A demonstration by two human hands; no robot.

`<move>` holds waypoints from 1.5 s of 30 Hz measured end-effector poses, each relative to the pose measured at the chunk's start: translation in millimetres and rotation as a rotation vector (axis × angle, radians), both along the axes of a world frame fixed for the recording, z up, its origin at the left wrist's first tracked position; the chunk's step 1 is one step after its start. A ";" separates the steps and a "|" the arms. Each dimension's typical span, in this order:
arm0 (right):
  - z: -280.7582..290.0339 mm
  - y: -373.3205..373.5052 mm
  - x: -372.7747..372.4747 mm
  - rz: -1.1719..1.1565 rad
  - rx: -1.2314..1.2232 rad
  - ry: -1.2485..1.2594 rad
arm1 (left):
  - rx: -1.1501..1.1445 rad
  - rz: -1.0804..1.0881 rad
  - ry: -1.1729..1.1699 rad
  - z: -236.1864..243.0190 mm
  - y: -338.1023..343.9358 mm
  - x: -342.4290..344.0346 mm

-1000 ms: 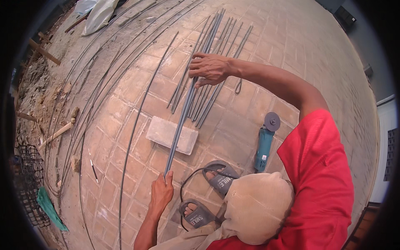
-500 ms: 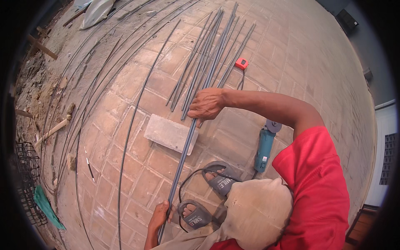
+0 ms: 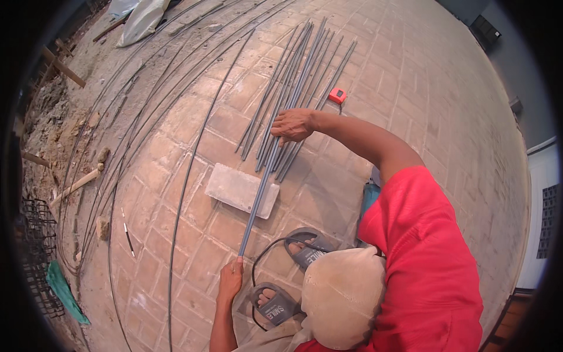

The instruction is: The person uses an angle grinder to cut through a bundle of thin metal rods placed across a brick on the ground, then moves and organizes the rods by hand.

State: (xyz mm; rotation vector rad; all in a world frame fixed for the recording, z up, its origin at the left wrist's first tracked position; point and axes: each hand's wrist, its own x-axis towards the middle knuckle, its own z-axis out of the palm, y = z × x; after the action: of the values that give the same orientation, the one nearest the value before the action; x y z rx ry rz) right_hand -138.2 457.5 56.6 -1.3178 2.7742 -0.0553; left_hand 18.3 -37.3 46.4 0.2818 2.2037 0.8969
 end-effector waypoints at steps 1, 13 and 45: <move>-3.8 -0.3 -0.3 -0.026 0.000 -0.014 | -0.009 0.003 0.006 -3.4 1.4 -0.7; 28.8 45.3 -15.3 -0.195 0.135 0.110 | 0.032 -0.028 0.013 4.6 65.8 -25.7; -139.0 93.4 25.5 -2.277 -1.667 0.026 | 0.087 0.024 -0.001 -29.2 75.5 -11.7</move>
State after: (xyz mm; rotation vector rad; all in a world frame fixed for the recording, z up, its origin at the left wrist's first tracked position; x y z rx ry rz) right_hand -112.8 550.9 -82.3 -1.7008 -1.2817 1.4934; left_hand 6.5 38.2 17.2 0.2968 2.1752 1.0069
